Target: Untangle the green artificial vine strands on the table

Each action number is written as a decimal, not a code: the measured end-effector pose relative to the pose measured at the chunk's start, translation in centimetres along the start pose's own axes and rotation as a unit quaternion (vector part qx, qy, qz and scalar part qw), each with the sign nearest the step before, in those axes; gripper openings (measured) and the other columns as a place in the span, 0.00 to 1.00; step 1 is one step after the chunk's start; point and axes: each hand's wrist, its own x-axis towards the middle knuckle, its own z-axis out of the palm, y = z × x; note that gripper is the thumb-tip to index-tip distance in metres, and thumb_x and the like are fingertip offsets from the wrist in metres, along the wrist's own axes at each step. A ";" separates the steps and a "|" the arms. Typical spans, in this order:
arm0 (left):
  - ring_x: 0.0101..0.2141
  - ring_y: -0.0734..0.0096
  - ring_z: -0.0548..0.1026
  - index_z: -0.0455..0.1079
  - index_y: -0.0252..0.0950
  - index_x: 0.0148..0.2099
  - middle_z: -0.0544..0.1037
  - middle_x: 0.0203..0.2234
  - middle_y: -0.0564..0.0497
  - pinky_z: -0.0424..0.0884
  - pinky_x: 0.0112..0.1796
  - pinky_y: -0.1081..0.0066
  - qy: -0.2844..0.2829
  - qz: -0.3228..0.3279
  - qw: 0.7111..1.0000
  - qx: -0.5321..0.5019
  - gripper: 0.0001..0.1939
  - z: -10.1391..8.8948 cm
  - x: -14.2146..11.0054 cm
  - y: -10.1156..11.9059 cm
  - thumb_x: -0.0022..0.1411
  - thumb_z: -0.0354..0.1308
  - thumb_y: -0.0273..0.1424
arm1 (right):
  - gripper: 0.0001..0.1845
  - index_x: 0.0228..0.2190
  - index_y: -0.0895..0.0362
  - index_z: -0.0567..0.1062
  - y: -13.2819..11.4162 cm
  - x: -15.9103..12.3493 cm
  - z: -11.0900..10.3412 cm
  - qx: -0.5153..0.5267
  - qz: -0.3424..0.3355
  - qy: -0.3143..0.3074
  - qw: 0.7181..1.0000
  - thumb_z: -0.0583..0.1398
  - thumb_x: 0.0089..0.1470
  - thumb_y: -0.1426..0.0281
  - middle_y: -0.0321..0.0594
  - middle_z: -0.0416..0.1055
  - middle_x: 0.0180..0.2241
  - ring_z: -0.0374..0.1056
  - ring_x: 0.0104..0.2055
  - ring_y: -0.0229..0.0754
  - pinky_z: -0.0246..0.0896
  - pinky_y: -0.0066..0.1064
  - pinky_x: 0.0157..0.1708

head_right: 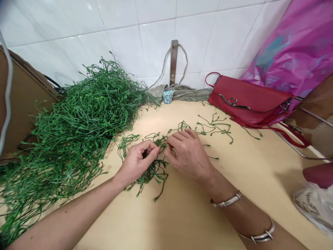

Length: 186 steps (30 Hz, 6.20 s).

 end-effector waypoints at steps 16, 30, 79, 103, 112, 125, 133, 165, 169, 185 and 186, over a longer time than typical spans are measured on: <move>0.24 0.75 0.60 0.60 0.38 0.29 0.62 0.21 0.58 0.57 0.28 0.73 0.046 -0.022 0.999 -0.019 0.17 -0.6 -0.6 -0.1 0.69 0.53 0.38 | 0.11 0.22 0.51 0.71 4.0 0.4 -1.8 0.063 0.236 0.063 0.968 0.54 0.54 0.70 0.37 0.73 0.24 0.67 0.28 0.43 0.61 0.35 0.31; 0.45 0.64 0.76 0.68 0.38 0.40 0.79 0.45 0.48 0.64 0.54 0.58 -0.143 0.121 0.944 0.271 0.13 -0.1 -1.0 -0.3 0.75 0.43 0.31 | 0.24 0.51 0.58 0.76 12.5 -2.3 0.2 -0.061 0.327 0.139 0.933 0.52 0.63 0.57 0.59 0.72 0.58 0.64 0.63 0.62 0.53 0.65 0.62; 0.26 0.76 0.62 0.67 0.36 0.32 0.66 0.23 0.57 0.60 0.31 0.74 0.065 0.005 0.998 -0.008 0.13 -0.5 0.7 -1.7 0.67 0.56 0.37 | 0.09 0.40 0.54 0.80 -1.0 -0.3 2.3 0.227 0.107 0.017 0.968 0.61 0.62 0.64 0.47 0.78 0.45 0.73 0.49 0.51 0.68 0.47 0.53; 0.26 0.75 0.57 0.60 0.38 0.31 0.58 0.23 0.58 0.57 0.31 0.72 0.055 -0.018 0.996 -0.065 0.16 -1.0 0.2 -1.6 0.70 0.54 0.40 | 0.13 0.44 0.53 0.78 3.2 0.3 -0.2 0.189 0.227 0.115 0.948 0.57 0.62 0.65 0.46 0.79 0.47 0.75 0.49 0.50 0.68 0.47 0.53; 0.26 0.75 0.59 0.63 0.37 0.32 0.61 0.23 0.57 0.58 0.30 0.72 0.051 0.000 0.998 -0.023 0.16 -0.9 0.2 -1.4 0.70 0.54 0.40 | 0.13 0.37 0.54 0.78 -1.0 0.0 1.6 0.248 0.132 -0.073 0.957 0.54 0.64 0.67 0.41 0.80 0.33 0.75 0.35 0.46 0.70 0.37 0.37; 0.26 0.75 0.58 0.60 0.38 0.30 0.59 0.22 0.58 0.57 0.30 0.72 0.060 -0.015 0.997 -0.041 0.17 -1.1 -0.1 -1.4 0.70 0.54 0.40 | 0.10 0.31 0.51 0.73 4.4 0.3 -0.9 0.137 0.286 0.095 0.944 0.54 0.63 0.65 0.39 0.74 0.29 0.70 0.32 0.45 0.65 0.37 0.34; 0.28 0.74 0.65 0.66 0.37 0.32 0.67 0.24 0.56 0.62 0.33 0.72 0.054 0.018 0.998 0.002 0.14 -1.0 0.3 -1.0 0.70 0.54 0.39 | 0.16 0.50 0.52 0.76 -0.7 0.2 0.6 0.247 0.111 -0.002 0.963 0.57 0.64 0.62 0.47 0.79 0.48 0.74 0.51 0.51 0.68 0.47 0.53; 0.34 0.67 0.75 0.71 0.38 0.35 0.79 0.29 0.51 0.68 0.41 0.67 0.070 0.073 0.989 0.109 0.10 -1.4 0.4 -0.2 0.70 0.55 0.34 | 0.14 0.33 0.53 0.79 -0.5 0.6 -0.2 0.386 0.247 -0.098 0.883 0.60 0.57 0.57 0.38 0.77 0.31 0.71 0.33 0.42 0.67 0.33 0.33; 0.34 0.68 0.75 0.71 0.38 0.34 0.80 0.29 0.52 0.67 0.42 0.67 0.044 0.083 0.989 0.110 0.11 -1.3 0.3 0.0 0.69 0.55 0.33 | 0.09 0.29 0.53 0.76 -1.0 0.7 -0.3 0.341 0.256 -0.055 0.903 0.58 0.55 0.63 0.36 0.75 0.27 0.69 0.29 0.41 0.64 0.31 0.29; 0.34 0.68 0.72 0.68 0.38 0.33 0.75 0.28 0.53 0.63 0.42 0.66 0.047 0.098 0.985 0.136 0.12 -1.0 0.1 0.2 0.71 0.54 0.32 | 0.12 0.31 0.54 0.71 -0.4 1.0 1.4 0.136 0.101 0.014 0.986 0.50 0.64 0.71 0.45 0.72 0.31 0.68 0.36 0.48 0.64 0.39 0.40; 0.34 0.68 0.72 0.67 0.38 0.33 0.75 0.28 0.53 0.63 0.41 0.67 0.054 0.093 0.986 0.131 0.12 -1.1 0.1 0.1 0.71 0.53 0.33 | 0.13 0.31 0.54 0.71 -0.1 0.9 1.4 0.122 0.062 -0.004 0.991 0.49 0.64 0.72 0.46 0.72 0.31 0.67 0.36 0.48 0.63 0.40 0.40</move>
